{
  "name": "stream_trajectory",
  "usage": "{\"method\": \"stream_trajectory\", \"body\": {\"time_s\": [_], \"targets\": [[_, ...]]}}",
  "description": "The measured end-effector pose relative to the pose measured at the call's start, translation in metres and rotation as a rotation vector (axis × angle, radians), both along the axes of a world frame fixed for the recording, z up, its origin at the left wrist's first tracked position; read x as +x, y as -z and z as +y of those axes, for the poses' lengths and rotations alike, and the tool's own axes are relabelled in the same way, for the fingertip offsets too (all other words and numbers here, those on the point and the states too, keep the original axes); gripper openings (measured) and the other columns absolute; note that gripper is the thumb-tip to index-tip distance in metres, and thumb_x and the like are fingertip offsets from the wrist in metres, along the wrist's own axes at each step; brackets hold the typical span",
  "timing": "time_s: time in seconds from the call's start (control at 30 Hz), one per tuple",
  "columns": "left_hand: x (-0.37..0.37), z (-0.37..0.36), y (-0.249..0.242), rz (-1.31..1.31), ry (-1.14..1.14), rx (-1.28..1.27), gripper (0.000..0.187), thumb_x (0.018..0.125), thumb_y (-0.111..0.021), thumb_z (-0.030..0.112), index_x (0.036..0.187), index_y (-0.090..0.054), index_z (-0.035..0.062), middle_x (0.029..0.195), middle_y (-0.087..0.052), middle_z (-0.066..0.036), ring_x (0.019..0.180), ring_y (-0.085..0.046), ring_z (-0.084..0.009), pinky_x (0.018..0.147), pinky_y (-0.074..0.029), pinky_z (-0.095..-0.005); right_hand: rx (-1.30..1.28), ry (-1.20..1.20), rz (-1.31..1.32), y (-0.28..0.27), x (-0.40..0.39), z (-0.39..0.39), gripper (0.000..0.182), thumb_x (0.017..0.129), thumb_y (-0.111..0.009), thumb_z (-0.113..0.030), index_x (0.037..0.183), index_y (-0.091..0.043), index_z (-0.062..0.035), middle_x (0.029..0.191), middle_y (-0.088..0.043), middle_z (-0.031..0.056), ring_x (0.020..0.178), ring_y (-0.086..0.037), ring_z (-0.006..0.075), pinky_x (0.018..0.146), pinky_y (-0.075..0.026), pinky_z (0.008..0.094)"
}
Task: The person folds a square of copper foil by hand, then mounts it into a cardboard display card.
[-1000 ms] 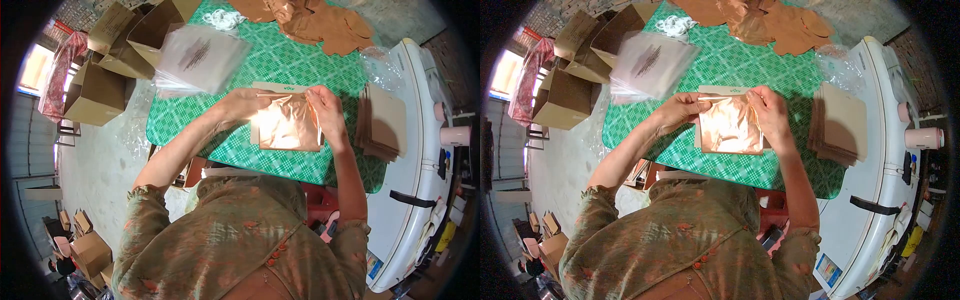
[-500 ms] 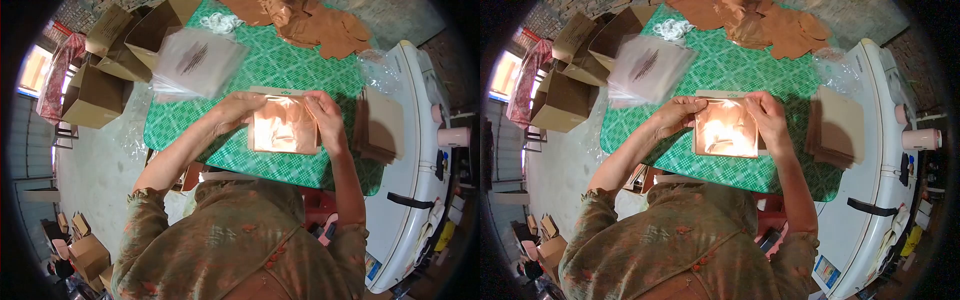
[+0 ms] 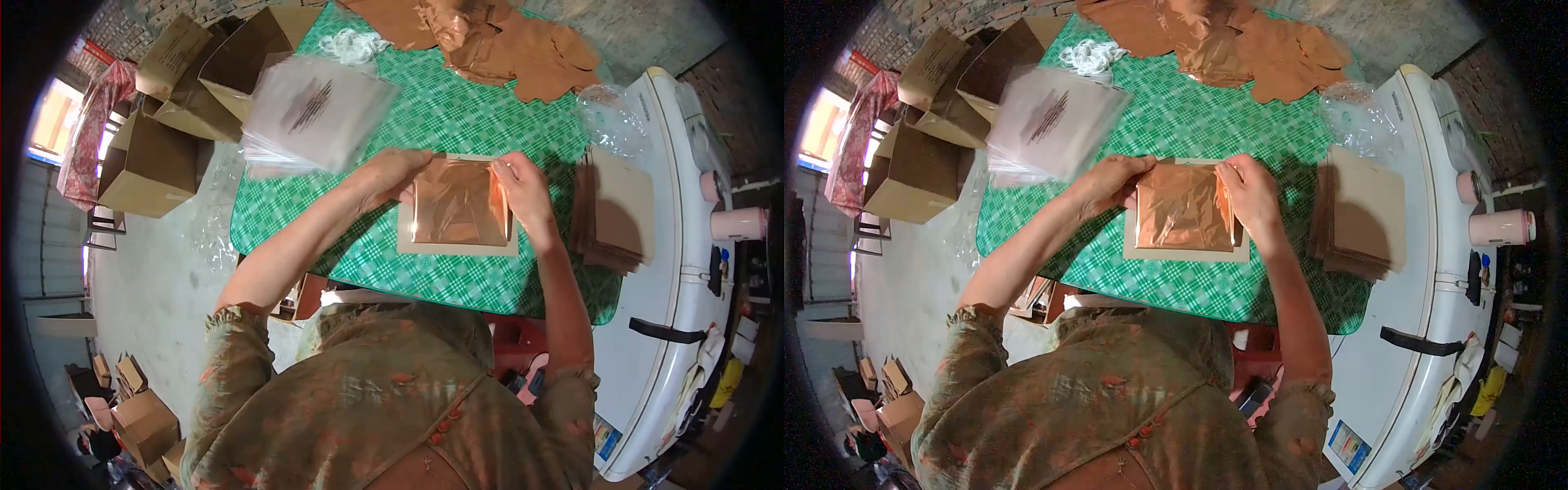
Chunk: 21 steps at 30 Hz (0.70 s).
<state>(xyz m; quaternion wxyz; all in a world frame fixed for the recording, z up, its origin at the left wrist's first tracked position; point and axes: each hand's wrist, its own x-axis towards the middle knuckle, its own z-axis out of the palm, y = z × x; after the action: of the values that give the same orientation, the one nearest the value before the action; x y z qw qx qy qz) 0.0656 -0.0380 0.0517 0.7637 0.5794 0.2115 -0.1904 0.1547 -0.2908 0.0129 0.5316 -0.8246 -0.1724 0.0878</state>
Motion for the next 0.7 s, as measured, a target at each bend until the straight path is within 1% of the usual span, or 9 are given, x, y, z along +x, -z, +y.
{"method": "stream_trajectory", "body": {"time_s": [0.07, 0.17, 0.27, 0.37, 0.47, 0.57, 0.67, 0.7], "targets": [[0.006, 0.000, 0.002, 0.014, -0.001, 0.033, 0.037, 0.114, -0.057, 0.030, 0.124, -0.073, -0.0011, 0.094, -0.077, -0.009, 0.070, -0.072, -0.0130, 0.060, -0.062, -0.0291, -0.037, -0.012, -0.002, 0.008, 0.006, -0.001, 0.032, 0.105, -0.070, -0.030, 0.108, -0.071, 0.0016, 0.087, -0.074, 0.0121, 0.080, -0.068, 0.0189, 0.076, -0.055, 0.0377], [0.014, 0.002, 0.005, 0.029, 0.053, 0.135, 0.037, 0.113, -0.057, 0.031, 0.119, -0.074, -0.0017, 0.090, -0.078, -0.011, 0.065, -0.075, -0.0178, 0.057, -0.065, -0.0316, -0.159, -0.020, -0.001, 0.000, 0.008, 0.003, 0.033, 0.104, -0.069, -0.031, 0.104, -0.069, 0.0025, 0.087, -0.074, 0.0183, 0.079, -0.070, 0.0288, 0.076, -0.055, 0.0428], [0.019, 0.003, 0.009, 0.007, 0.107, 0.230, 0.041, 0.111, -0.060, 0.034, 0.113, -0.076, -0.0038, 0.084, -0.078, -0.014, 0.061, -0.075, -0.0196, 0.056, -0.065, -0.0321, -0.246, -0.017, -0.027, -0.007, 0.005, 0.006, 0.034, 0.103, -0.066, -0.031, 0.101, -0.068, 0.0020, 0.087, -0.073, 0.0235, 0.082, -0.071, 0.0403, 0.077, -0.054, 0.0482], [0.020, 0.006, 0.001, -0.014, 0.272, 0.439, 0.047, 0.110, -0.061, 0.040, 0.106, -0.078, -0.0027, 0.078, -0.077, -0.012, 0.059, -0.074, -0.0188, 0.053, -0.063, -0.0316, -0.367, -0.037, -0.146, -0.012, 0.005, 0.008, 0.034, 0.104, -0.064, -0.032, 0.100, -0.069, 0.0008, 0.089, -0.073, 0.0256, 0.087, -0.071, 0.0472, 0.079, -0.054, 0.0526], [0.022, 0.003, -0.010, -0.022, 0.358, 0.696, 0.048, 0.109, -0.061, 0.044, 0.103, -0.081, 0.0015, 0.071, -0.075, -0.009, 0.058, -0.074, -0.0153, 0.051, -0.060, -0.0302, -0.415, -0.049, -0.252, -0.001, 0.008, 0.008, 0.032, 0.105, -0.062, -0.032, 0.102, -0.068, -0.0002, 0.090, -0.074, 0.0255, 0.088, -0.071, 0.0481, 0.079, -0.055, 0.0555], [0.018, 0.002, 0.002, -0.212, 0.384, 0.896, 0.044, 0.108, -0.064, 0.044, 0.102, -0.083, 0.0053, 0.069, -0.075, -0.009, 0.059, -0.074, -0.0190, 0.054, -0.058, -0.0353, -0.484, -0.047, -0.310, 0.003, 0.007, 0.011, 0.031, 0.105, -0.062, -0.032, 0.102, -0.066, -0.0008, 0.090, -0.074, 0.0252, 0.087, -0.071, 0.0484, 0.079, -0.056, 0.0569], [0.009, -0.003, 0.020, -0.511, 0.334, 1.388, 0.038, 0.104, -0.056, 0.044, 0.096, -0.080, 0.0146, 0.076, -0.074, -0.015, 0.070, -0.075, -0.0316, 0.069, -0.061, -0.0441, -0.495, -0.065, -0.287, 0.006, 0.010, 0.009, 0.031, 0.106, -0.061, -0.032, 0.101, -0.065, -0.0013, 0.090, -0.075, 0.0246, 0.087, -0.072, 0.0484, 0.079, -0.056, 0.0574], [0.006, -0.005, 0.013, -0.480, 0.360, 1.416, 0.036, 0.103, -0.059, 0.042, 0.098, -0.079, 0.0133, 0.080, -0.074, -0.015, 0.075, -0.075, -0.0330, 0.070, -0.060, -0.0442, -0.506, -0.066, -0.284, 0.005, 0.010, 0.010, 0.032, 0.107, -0.060, -0.032, 0.101, -0.065, -0.0011, 0.090, -0.074, 0.0248, 0.087, -0.072, 0.0484, 0.079, -0.056, 0.0574]]}}
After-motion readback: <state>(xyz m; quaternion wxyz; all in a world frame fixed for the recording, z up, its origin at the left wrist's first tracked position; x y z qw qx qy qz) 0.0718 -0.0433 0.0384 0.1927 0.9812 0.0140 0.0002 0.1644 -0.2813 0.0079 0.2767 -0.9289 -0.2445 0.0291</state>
